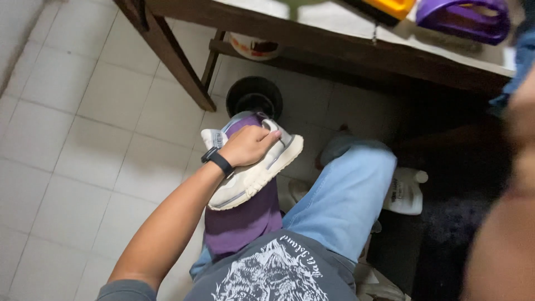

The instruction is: The person scrubs a white sneaker with a brush and wipes it with a cloth. They repeatedly dip the brush into a small container of liquid and wipe the shoe's upper and sole areas.

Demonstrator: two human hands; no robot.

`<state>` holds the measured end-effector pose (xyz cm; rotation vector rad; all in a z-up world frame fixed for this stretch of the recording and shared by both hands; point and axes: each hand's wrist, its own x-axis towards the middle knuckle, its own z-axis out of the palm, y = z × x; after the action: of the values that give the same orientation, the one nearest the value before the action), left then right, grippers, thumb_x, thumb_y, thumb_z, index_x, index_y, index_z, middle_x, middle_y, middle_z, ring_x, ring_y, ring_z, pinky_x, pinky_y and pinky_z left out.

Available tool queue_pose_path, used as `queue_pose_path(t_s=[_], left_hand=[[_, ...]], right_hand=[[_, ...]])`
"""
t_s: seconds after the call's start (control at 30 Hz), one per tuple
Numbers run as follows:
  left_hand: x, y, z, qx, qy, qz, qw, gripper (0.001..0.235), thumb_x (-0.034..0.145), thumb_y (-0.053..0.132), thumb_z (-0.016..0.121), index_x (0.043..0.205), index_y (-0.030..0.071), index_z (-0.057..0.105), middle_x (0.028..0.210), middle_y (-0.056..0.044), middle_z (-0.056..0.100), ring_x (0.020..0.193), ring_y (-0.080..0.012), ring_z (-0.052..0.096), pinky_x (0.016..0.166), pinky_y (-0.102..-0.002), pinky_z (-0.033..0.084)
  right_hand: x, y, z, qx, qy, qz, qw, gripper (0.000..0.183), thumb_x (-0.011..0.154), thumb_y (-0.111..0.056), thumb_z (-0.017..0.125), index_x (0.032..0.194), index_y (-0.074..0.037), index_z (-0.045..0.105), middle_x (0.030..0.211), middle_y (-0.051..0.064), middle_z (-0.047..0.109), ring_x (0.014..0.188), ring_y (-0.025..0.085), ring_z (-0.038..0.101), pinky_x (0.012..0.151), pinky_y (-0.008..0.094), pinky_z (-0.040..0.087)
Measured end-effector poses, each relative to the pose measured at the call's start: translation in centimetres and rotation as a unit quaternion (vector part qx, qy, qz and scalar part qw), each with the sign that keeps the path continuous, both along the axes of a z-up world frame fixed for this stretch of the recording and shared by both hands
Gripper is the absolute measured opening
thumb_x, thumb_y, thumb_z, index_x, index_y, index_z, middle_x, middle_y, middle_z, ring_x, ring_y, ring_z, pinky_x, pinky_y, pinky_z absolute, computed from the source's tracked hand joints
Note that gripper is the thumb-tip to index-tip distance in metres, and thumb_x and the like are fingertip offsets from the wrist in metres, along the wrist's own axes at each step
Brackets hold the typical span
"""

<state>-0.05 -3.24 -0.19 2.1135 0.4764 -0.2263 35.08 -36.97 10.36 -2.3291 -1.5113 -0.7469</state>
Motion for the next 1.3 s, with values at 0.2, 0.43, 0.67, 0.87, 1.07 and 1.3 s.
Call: queue_pose_path(t_s=[0.2, 0.43, 0.67, 0.87, 1.07, 1.3], left_hand=[[0.4, -0.6, 0.2, 0.042, 0.042, 0.000, 0.998, 0.060, 0.099, 0.057, 0.046, 0.065, 0.010, 0.060, 0.067, -0.019, 0.067, 0.078, -0.0429, 0.070, 0.068, -0.046, 0.050], [0.9, -0.4, 1.6, 0.064, 0.035, -0.014, 0.997, 0.055, 0.097, 0.050, 0.051, 0.069, 0.004, 0.062, 0.072, -0.026, 0.067, 0.085, -0.0483, 0.069, 0.071, -0.056, 0.050], [0.7, 0.7, 0.9, 0.080, 0.029, -0.012, 0.996, 0.056, 0.096, 0.052, 0.050, 0.067, 0.006, 0.060, 0.070, -0.023, 0.067, 0.085, -0.0468, 0.070, 0.071, -0.055, 0.051], [-0.7, 0.3, 0.6, 0.047, 0.043, -0.008, 0.998, 0.056, 0.095, 0.054, 0.050, 0.066, 0.008, 0.059, 0.071, -0.022, 0.067, 0.085, -0.0461, 0.069, 0.071, -0.052, 0.050], [-1.0, -0.3, 1.2, 0.046, 0.057, -0.005, 0.997, 0.058, 0.096, 0.055, 0.048, 0.066, 0.007, 0.059, 0.071, -0.023, 0.066, 0.086, -0.0463, 0.069, 0.072, -0.053, 0.050], [-0.3, -0.3, 1.1, 0.057, 0.045, -0.011, 0.997, 0.056, 0.097, 0.051, 0.050, 0.067, 0.005, 0.059, 0.071, -0.025, 0.067, 0.085, -0.0471, 0.069, 0.072, -0.053, 0.051]], right_hand=[[-20.1, 10.1, -7.3, 0.027, 0.084, -0.030, 0.996, 0.016, 0.100, -0.033, 0.073, 0.091, -0.020, 0.071, 0.082, 0.002, 0.063, 0.081, 0.028, 0.055, 0.090, 0.042, 0.036], [-24.8, 15.3, -14.1, 0.147, 0.193, 0.054, 0.969, 0.024, 0.063, -0.024, 0.078, 0.061, -0.024, 0.054, 0.059, -0.002, 0.055, 0.068, 0.024, 0.052, 0.082, 0.043, 0.037], [-22.3, 16.5, -15.4, 0.201, 0.168, 0.035, 0.964, 0.031, 0.078, -0.031, 0.074, 0.056, -0.027, 0.052, 0.057, -0.005, 0.057, 0.060, 0.025, 0.055, 0.076, 0.042, 0.040], [-22.5, 15.6, -17.9, 0.215, 0.261, -0.023, 0.941, 0.024, 0.076, -0.018, 0.075, 0.067, -0.023, 0.054, 0.057, -0.002, 0.054, 0.063, 0.029, 0.057, 0.074, 0.036, 0.043], [-21.5, 15.1, -19.6, 0.215, 0.218, -0.087, 0.948, 0.027, 0.066, -0.024, 0.082, 0.066, -0.023, 0.054, 0.056, -0.005, 0.051, 0.062, 0.022, 0.058, 0.076, 0.035, 0.041], [-22.8, 15.7, -17.5, 0.223, 0.230, -0.011, 0.947, 0.026, 0.076, -0.021, 0.071, 0.059, -0.023, 0.051, 0.057, -0.004, 0.056, 0.058, 0.027, 0.055, 0.073, 0.038, 0.041]])
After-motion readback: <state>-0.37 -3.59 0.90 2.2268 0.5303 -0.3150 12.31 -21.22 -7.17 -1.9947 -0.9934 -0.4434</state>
